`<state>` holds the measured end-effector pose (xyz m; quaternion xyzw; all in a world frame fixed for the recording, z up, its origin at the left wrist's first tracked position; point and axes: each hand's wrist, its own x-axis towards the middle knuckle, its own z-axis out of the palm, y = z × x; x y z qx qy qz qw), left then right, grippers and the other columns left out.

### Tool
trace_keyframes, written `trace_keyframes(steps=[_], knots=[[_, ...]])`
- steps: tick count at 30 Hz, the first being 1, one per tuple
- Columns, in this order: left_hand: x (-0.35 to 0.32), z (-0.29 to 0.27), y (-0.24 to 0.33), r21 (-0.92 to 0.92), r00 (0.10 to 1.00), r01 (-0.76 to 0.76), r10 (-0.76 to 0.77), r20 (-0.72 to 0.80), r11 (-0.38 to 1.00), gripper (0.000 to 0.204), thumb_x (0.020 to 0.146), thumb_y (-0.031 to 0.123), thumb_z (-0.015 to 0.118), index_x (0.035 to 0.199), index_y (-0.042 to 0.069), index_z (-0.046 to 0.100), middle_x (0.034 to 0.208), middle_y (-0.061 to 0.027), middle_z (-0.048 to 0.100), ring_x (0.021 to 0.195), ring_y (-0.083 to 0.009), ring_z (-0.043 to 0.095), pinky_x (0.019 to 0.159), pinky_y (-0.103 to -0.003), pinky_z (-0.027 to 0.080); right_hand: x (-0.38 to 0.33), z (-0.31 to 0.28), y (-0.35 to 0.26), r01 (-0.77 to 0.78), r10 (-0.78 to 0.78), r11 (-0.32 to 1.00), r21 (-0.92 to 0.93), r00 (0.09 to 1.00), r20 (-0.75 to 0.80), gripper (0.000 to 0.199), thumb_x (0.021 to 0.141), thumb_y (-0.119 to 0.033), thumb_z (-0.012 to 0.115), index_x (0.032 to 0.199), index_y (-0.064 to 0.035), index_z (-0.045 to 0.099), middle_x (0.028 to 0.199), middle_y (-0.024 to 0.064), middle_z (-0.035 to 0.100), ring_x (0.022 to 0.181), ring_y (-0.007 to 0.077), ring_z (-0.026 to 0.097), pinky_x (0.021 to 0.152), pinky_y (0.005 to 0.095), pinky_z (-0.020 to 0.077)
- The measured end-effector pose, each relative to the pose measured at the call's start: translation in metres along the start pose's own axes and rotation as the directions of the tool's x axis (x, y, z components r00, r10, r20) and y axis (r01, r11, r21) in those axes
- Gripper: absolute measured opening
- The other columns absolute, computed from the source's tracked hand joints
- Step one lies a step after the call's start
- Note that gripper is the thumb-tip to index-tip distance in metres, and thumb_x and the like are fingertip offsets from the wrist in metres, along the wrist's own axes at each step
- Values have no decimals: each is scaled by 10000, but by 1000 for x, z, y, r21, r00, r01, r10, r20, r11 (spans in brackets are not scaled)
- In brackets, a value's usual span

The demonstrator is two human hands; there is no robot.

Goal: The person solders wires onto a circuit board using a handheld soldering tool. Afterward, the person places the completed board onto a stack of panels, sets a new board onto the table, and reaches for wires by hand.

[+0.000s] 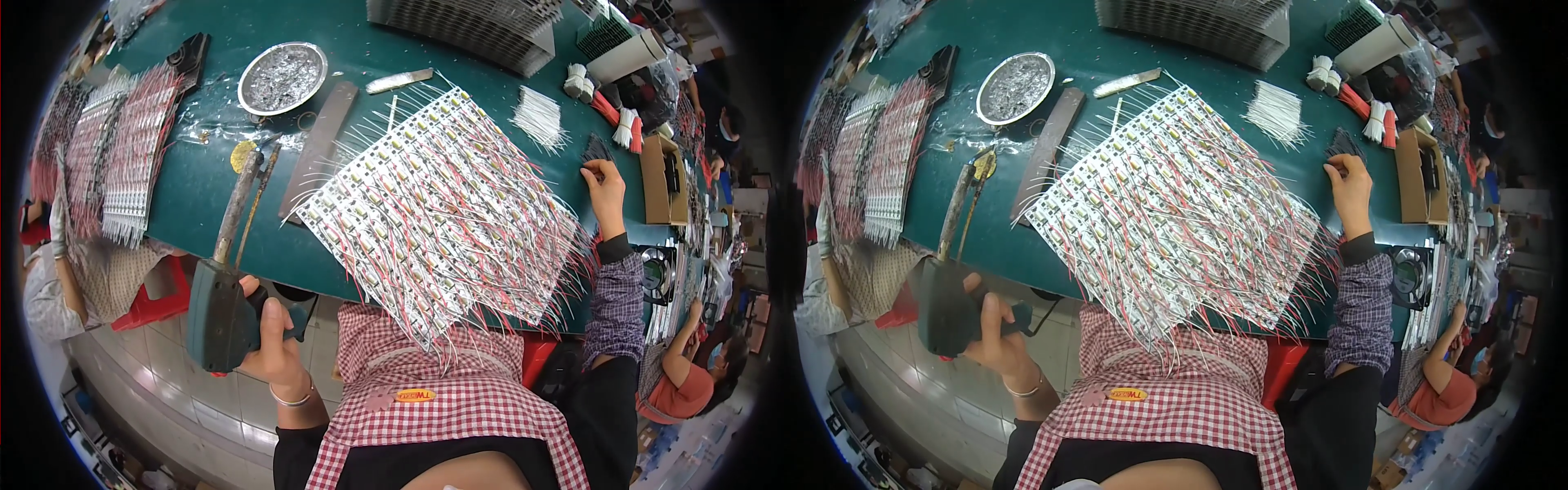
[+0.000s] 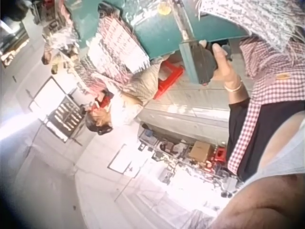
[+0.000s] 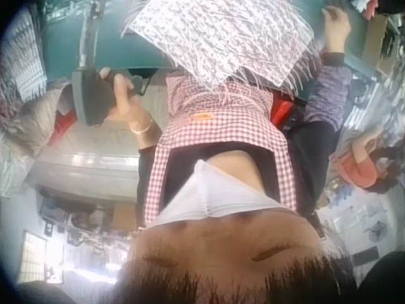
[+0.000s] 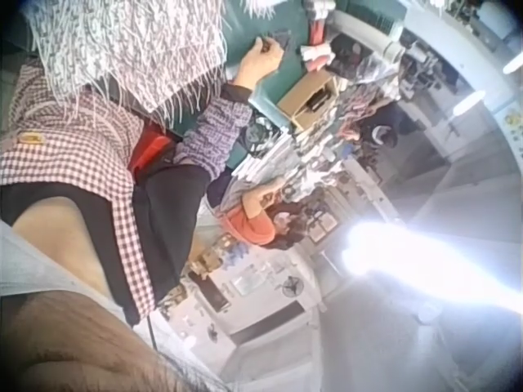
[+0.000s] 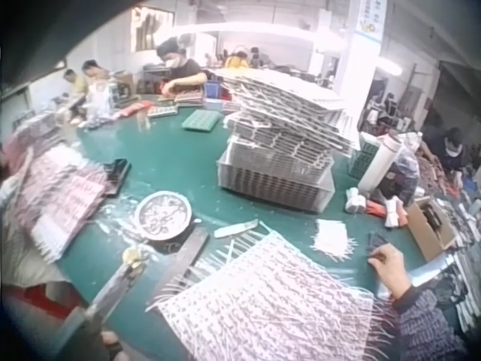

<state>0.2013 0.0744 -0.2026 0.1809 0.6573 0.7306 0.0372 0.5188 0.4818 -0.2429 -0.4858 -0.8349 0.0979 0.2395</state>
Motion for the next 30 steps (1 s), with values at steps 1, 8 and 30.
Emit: trace_keyframes(steps=[1, 8, 30], knots=[[0, 3, 1, -3, 1000, 2, -2, 3, 1000, 453, 803, -69, 600, 1239, -56, 480, 1122, -214, 604, 610, -118, 493, 474, -226, 366, 0, 0, 2, 5, -5, 1000, 9, 1000, 16, 105, 803, -51, 721, 886, -6, 674, 803, 107, 649, 722, 213, 649, 671, 317, 512], [-3, 1, -12, 8, 996, 17, -16, -89, 1000, 352, 832, -44, 604, 1176, -92, 543, 1148, -170, 622, 564, -96, 408, 490, -222, 335, -3, -12, 5, 40, -40, 999, -25, 999, -2, 103, 778, -61, 723, 860, -19, 676, 827, 119, 646, 727, 246, 643, 675, 342, 508], [4, 0, -14, 31, 999, -40, 40, 6, 999, 276, 859, -86, 571, 1127, -131, 519, 1168, -194, 620, 545, -101, 392, 485, -238, 332, -11, -19, 25, -87, 83, 994, 60, 995, 57, 121, 789, -76, 720, 880, -5, 681, 841, 136, 663, 755, 259, 652, 696, 346, 508]])
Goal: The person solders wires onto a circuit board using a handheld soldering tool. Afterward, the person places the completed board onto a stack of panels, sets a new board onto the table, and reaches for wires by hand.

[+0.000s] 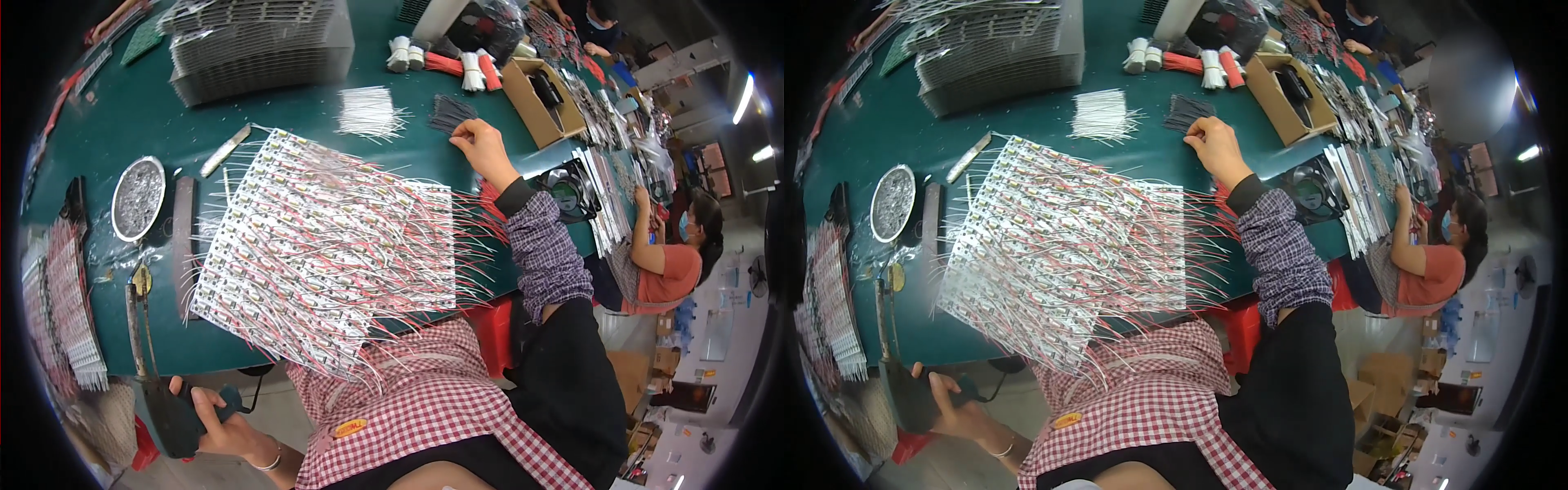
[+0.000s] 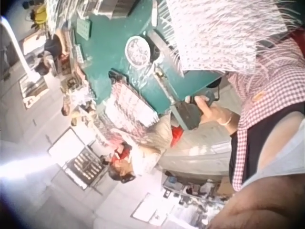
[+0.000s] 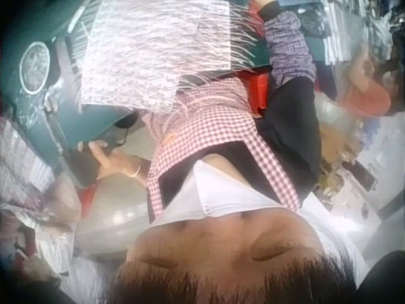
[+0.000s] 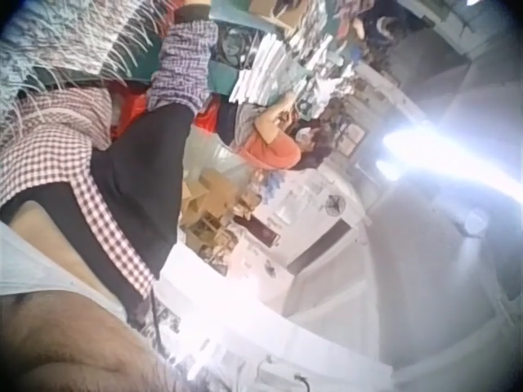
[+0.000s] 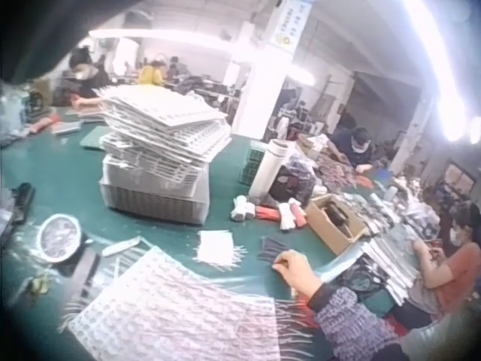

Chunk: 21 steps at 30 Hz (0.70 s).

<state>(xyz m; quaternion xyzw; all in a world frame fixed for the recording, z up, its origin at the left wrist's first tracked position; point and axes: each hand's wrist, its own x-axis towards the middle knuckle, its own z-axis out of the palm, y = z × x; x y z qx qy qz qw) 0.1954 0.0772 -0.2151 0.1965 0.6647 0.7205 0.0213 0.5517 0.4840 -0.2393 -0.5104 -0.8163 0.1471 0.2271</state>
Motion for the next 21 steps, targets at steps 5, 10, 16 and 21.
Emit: trace_keyframes(steps=[5, 10, 16, 21], knots=[[-6, -26, -16, 42, 998, 23, -21, -57, 999, 323, 827, -98, 586, 1144, -118, 526, 1133, -192, 626, 558, -96, 415, 479, -227, 337, 4, 16, 3, 26, -27, 988, -155, 1000, -9, 102, 806, -87, 697, 839, -10, 638, 851, 192, 645, 829, 370, 622, 736, 439, 493], [-2, -6, 1, -82, 997, 60, -63, -42, 995, 421, 814, -101, 604, 1215, -64, 479, 1148, -216, 615, 562, -112, 465, 483, -236, 365, 3, 13, 11, 63, -67, 983, -175, 998, -14, 85, 859, -50, 648, 887, -8, 580, 778, 158, 618, 719, 290, 627, 656, 370, 488], [-3, -11, 4, -124, 997, 56, -63, -55, 991, 445, 803, -97, 613, 1224, -59, 476, 1141, -235, 600, 569, -128, 483, 485, -232, 375, 9, 12, 9, 48, -42, 981, -188, 999, 34, 93, 858, -51, 646, 900, -5, 577, 806, 183, 630, 750, 348, 627, 670, 420, 481], [-3, -19, 1, -151, 995, 49, -61, -76, 987, 452, 796, -107, 600, 1230, -59, 481, 1136, -237, 598, 566, -129, 488, 478, -234, 377, 11, 14, 15, 147, -130, 943, -298, 989, 76, 66, 877, -38, 606, 889, -4, 551, 852, 199, 608, 826, 378, 592, 725, 452, 464]])
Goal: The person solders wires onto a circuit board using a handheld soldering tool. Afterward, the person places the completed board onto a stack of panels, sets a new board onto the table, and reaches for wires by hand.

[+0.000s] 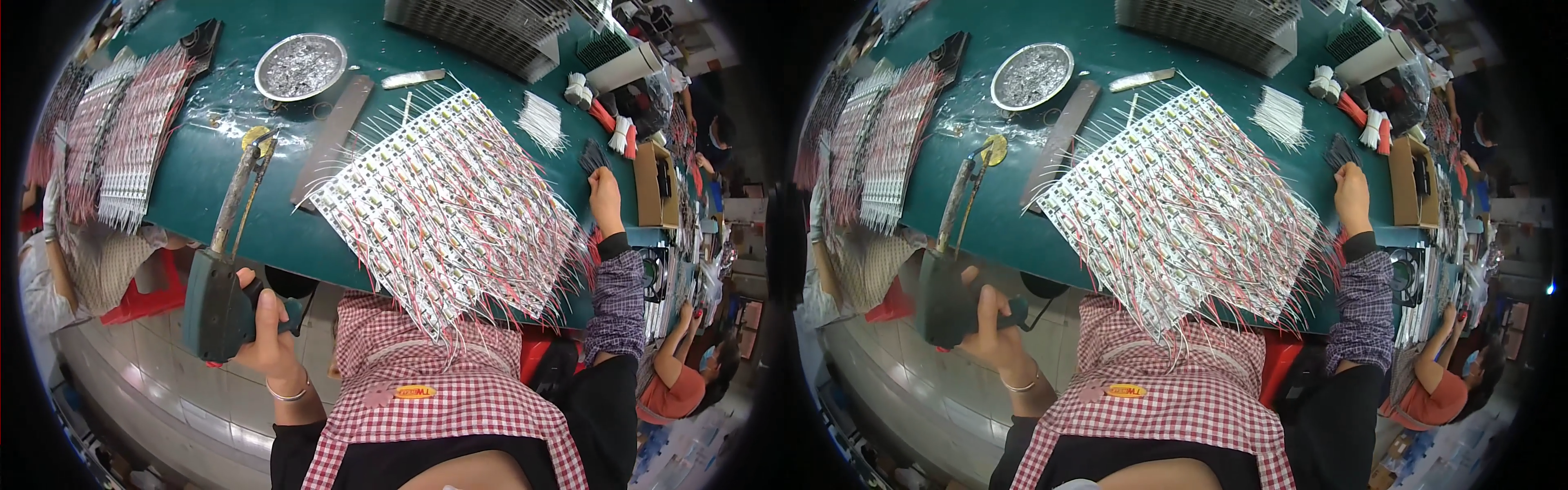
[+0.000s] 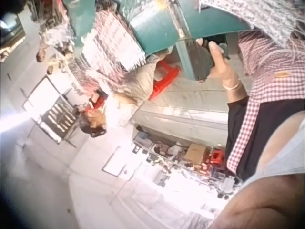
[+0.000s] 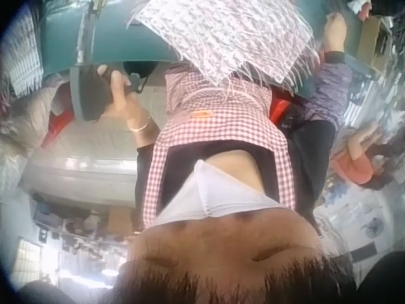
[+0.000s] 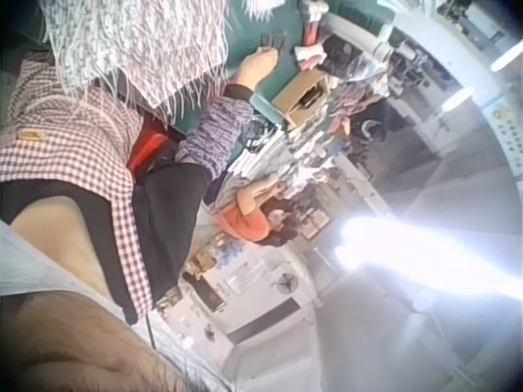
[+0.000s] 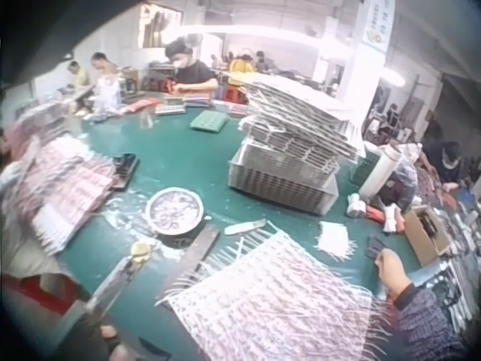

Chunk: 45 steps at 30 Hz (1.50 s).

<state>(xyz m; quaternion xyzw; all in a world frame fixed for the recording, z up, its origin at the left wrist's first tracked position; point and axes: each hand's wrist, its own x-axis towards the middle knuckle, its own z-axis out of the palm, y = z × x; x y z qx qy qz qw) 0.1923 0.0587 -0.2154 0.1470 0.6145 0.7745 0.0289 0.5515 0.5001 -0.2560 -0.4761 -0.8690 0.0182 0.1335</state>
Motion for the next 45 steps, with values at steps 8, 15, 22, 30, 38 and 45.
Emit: trace_keyframes(steps=[8, 15, 22, 30, 38, 45], knots=[[2, -7, -2, 6, 1000, 11, -11, 2, 1000, 474, 795, -108, 605, 1246, -51, 473, 1138, -235, 599, 567, -126, 487, 472, -232, 378, -7, 4, -19, 162, -201, 898, -408, 978, -55, 93, 854, 23, 537, 928, -15, 495, 893, 170, 532, 870, 356, 526, 745, 441, 455], [4, -7, -8, 25, 1000, -8, 8, -14, 1000, 447, 799, -106, 612, 1223, -48, 483, 1132, -226, 608, 579, -116, 476, 470, -226, 376, -6, 1, -14, 154, -205, 879, -450, 977, -65, 63, 865, 18, 493, 919, -12, 482, 896, 175, 526, 871, 354, 526, 739, 437, 456], [5, -8, -12, 41, 999, 21, -20, -25, 999, 398, 806, -104, 615, 1185, -46, 508, 1137, -225, 613, 584, -107, 467, 461, -224, 365, -3, 1, -18, 180, -244, 929, -322, 955, -170, 34, 915, -18, 491, 942, 0, 480, 876, 199, 523, 845, 369, 520, 742, 448, 435], [9, -3, -9, 48, 1000, 5, -5, 14, 999, 405, 804, -96, 617, 1190, -48, 504, 1132, -231, 613, 571, -113, 464, 456, -221, 362, -4, -12, -16, 15, -26, 999, -44, 966, -256, 57, 911, -23, 552, 944, 10, 519, 875, 193, 581, 826, 383, 567, 713, 430, 459], [7, -1, 2, 116, 998, 22, -28, 55, 993, 395, 782, -99, 607, 1165, -83, 516, 1075, -221, 619, 557, -116, 481, 464, -226, 369, -3, -71, -195, 66, 26, 815, 576, 988, -150, 81, 876, -16, 649, 952, 1, 673, 859, 50, 667, 746, 114, 610, 675, 259, 485], [0, -8, 9, 180, 993, 4, -24, 112, 984, 420, 768, -74, 646, 1175, -79, 545, 1030, -186, 635, 621, -129, 552, 443, -216, 397, -41, -38, -362, 157, -329, 551, 819, 943, 40, 58, 811, 2, 650, 861, 9, 621, 787, 130, 607, 705, 249, 631, 640, 341, 502]])
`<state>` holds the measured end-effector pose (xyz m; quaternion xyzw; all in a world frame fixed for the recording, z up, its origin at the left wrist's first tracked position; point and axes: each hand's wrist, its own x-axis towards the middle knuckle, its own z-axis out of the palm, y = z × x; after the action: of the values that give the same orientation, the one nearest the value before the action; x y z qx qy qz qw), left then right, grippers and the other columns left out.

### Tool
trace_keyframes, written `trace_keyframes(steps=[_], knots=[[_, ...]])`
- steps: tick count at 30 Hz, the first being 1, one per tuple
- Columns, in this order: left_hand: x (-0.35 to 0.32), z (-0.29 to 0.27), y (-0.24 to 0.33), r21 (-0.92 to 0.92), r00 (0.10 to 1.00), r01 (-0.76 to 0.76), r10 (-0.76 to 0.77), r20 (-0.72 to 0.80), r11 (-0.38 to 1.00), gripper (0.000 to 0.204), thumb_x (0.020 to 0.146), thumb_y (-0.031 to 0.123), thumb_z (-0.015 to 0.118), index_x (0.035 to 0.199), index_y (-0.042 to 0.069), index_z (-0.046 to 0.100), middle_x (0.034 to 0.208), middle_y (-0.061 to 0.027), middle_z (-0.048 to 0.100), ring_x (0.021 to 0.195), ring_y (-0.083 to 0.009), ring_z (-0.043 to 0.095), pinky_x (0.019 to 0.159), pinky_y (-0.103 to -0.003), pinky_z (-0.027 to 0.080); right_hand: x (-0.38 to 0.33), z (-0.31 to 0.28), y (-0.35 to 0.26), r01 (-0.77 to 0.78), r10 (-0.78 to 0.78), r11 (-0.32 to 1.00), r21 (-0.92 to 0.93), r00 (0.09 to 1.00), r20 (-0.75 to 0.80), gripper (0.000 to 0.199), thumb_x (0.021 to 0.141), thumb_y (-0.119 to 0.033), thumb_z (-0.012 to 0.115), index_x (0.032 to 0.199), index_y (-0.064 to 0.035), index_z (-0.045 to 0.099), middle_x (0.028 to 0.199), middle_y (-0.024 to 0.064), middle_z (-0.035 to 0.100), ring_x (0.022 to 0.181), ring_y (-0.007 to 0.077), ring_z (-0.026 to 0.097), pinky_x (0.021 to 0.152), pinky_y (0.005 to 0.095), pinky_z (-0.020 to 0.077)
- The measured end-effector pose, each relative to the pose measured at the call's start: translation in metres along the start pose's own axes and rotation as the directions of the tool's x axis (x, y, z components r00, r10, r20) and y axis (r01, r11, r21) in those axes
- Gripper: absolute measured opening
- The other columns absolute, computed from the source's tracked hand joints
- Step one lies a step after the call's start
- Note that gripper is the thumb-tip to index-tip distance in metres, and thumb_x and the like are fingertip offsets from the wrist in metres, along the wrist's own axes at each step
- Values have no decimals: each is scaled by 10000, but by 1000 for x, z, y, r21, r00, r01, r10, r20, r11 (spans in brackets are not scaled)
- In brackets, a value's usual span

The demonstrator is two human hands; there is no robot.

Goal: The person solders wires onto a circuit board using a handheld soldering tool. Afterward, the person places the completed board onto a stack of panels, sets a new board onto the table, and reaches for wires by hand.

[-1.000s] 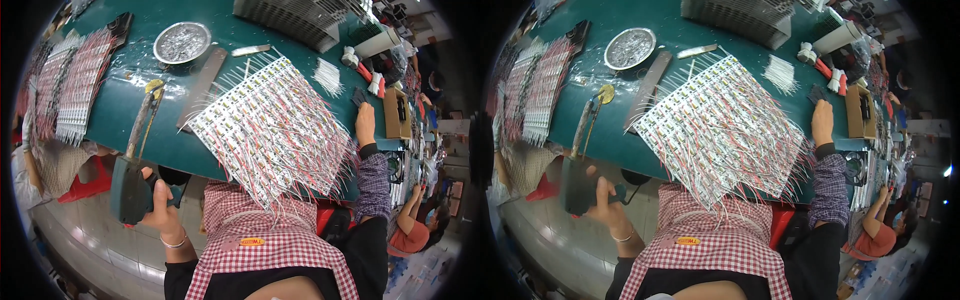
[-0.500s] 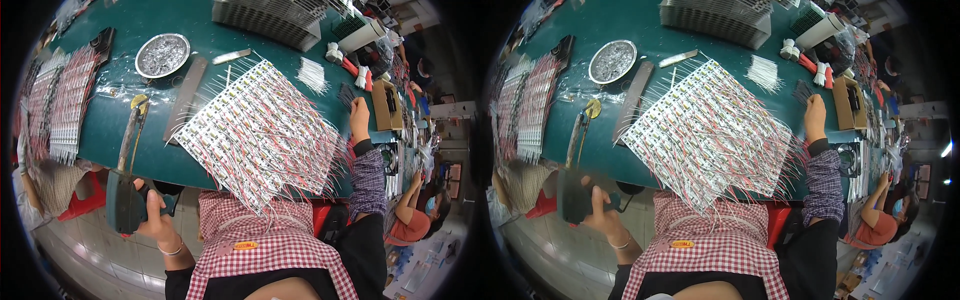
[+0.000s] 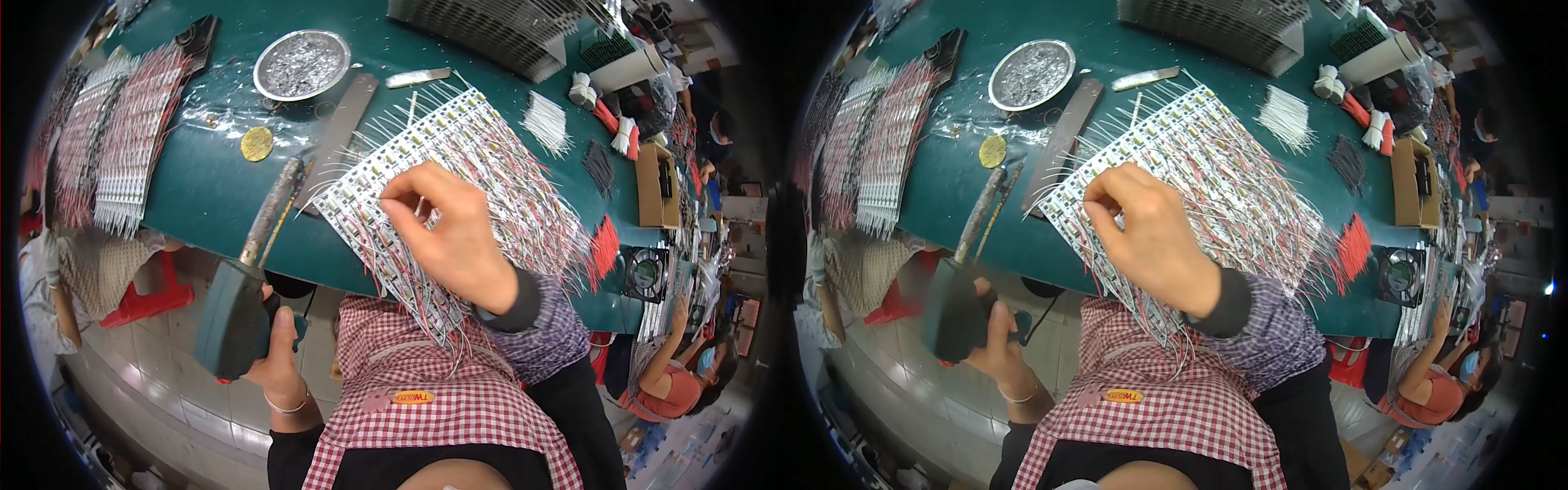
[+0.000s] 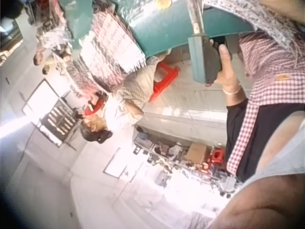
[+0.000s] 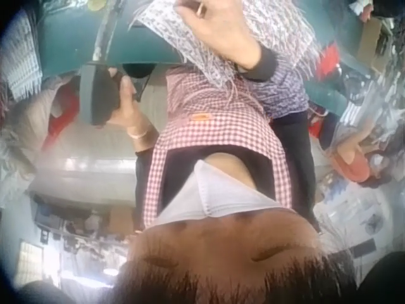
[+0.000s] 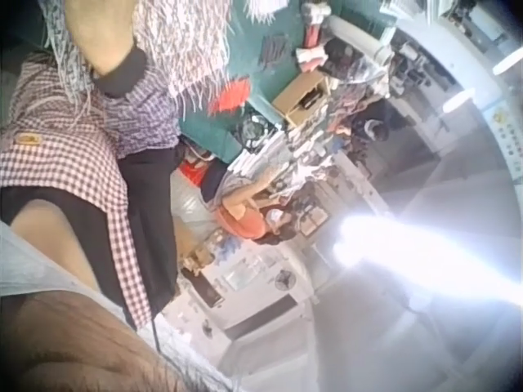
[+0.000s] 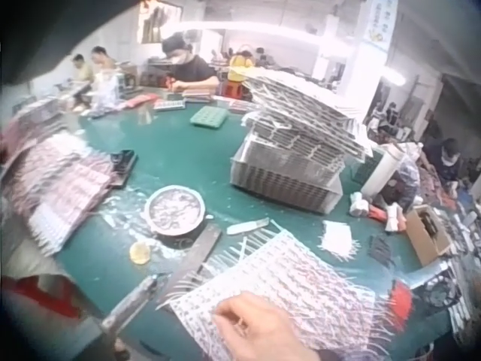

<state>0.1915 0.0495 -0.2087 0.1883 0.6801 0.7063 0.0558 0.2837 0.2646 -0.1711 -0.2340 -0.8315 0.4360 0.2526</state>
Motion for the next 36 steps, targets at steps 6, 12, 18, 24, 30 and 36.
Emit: trace_keyframes(steps=[6, 12, 18, 24, 30, 36], knots=[[-15, -20, -5, 157, 994, 16, -33, 104, 987, 390, 762, -98, 671, 1146, -68, 603, 992, -151, 657, 712, -122, 577, 456, -205, 401, -9, 40, 33, -110, 105, 992, -69, 992, -66, 58, 795, -28, 668, 816, -13, 616, 759, 117, 612, 671, 255, 622, 622, 363, 493], [-20, -24, -9, 212, 982, 123, -150, 116, 969, 364, 756, -32, 764, 1103, -49, 656, 1017, -102, 694, 867, -169, 664, 739, -268, 520, -10, 53, 43, -77, 53, 985, -154, 987, -149, 85, 777, -29, 691, 783, -36, 606, 746, 95, 607, 660, 254, 623, 602, 371, 485], [-9, -7, -1, 251, 983, 102, -137, 125, 962, 210, 747, 5, 779, 938, -46, 706, 816, -76, 712, 689, -132, 662, 626, -262, 519, -9, 54, 45, -16, -36, 961, -276, 982, -183, 129, 742, 34, 722, 774, -17, 608, 725, 80, 612, 605, 185, 617, 550, 292, 499], [-4, -3, -3, 288, 979, 83, -133, 156, 954, 201, 720, 15, 775, 900, -43, 706, 771, -96, 708, 643, -167, 670, 596, -268, 513, -9, 55, 45, -23, -32, 961, -276, 981, -190, 119, 746, 27, 717, 759, -20, 609, 714, 76, 610, 600, 186, 616, 547, 294, 498], [-5, -6, -12, 319, 968, 2, -82, 237, 948, 201, 724, 1, 755, 908, -43, 689, 794, -106, 700, 642, -184, 675, 591, -268, 509, -9, 54, 44, -31, -19, 965, -262, 982, -185, 108, 749, 16, 719, 753, -24, 619, 717, 76, 607, 597, 183, 615, 543, 297, 494], [0, -4, -6, 378, 940, 17, -143, 310, 926, 198, 720, -24, 732, 897, -71, 657, 805, -115, 649, 638, -190, 626, 581, -278, 483, -8, 53, 45, -32, -18, 954, -298, 986, -166, 106, 748, 11, 722, 757, -25, 623, 717, 74, 605, 592, 185, 619, 529, 304, 492]])
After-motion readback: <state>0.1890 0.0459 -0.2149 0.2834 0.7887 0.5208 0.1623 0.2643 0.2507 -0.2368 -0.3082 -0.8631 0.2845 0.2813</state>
